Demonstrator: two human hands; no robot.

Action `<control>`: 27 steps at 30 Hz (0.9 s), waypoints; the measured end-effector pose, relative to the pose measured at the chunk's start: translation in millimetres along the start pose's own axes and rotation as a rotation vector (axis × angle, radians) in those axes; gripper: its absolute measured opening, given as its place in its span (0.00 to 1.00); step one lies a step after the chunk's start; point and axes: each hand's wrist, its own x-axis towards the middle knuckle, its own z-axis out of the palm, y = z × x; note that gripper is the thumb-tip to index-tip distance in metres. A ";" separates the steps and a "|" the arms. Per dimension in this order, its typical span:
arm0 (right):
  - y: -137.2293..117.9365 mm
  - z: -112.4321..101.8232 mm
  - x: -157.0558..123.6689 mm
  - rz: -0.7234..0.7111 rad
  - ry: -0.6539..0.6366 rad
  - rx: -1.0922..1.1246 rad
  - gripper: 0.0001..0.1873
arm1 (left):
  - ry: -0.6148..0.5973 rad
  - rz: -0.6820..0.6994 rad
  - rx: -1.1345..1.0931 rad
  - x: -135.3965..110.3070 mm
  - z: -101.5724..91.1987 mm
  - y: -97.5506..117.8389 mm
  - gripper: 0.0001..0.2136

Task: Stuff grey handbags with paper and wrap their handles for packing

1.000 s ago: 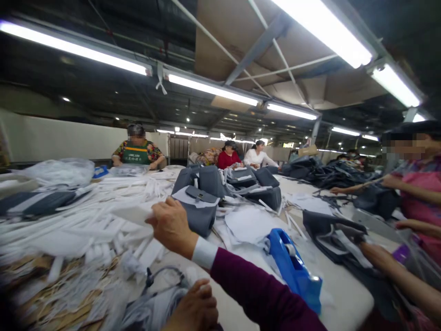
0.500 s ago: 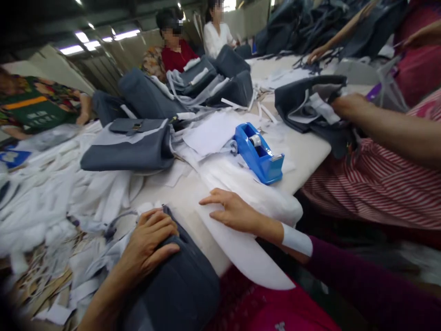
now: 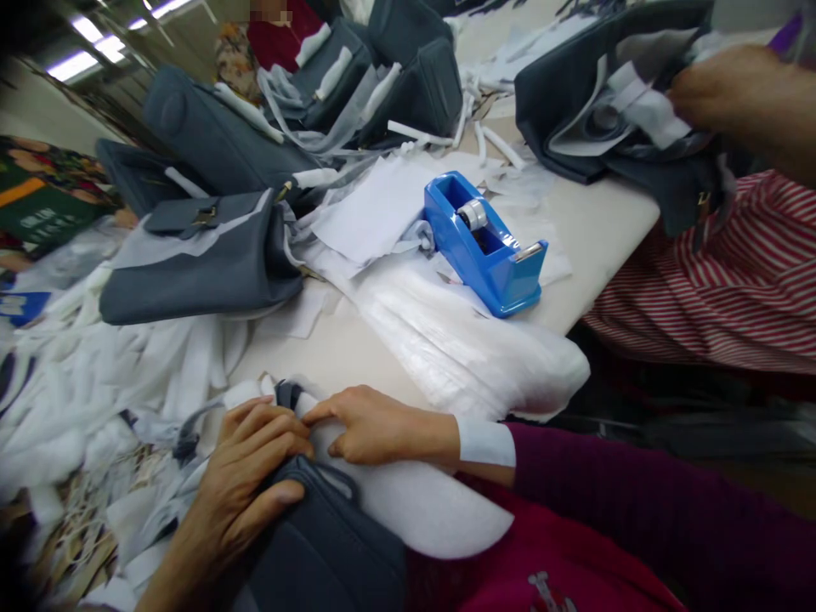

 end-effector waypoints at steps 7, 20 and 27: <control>11.0 27.0 28.7 0.088 0.140 0.098 0.19 | 0.010 0.012 -0.016 3.5 0.7 1.4 0.16; 8.7 -33.0 -91.4 -0.129 0.106 -0.100 0.25 | -0.133 0.016 0.083 8.9 8.6 1.7 0.12; 14.8 -9.5 -109.9 -0.350 0.141 -0.274 0.19 | -0.122 0.020 0.048 10.3 7.1 2.9 0.18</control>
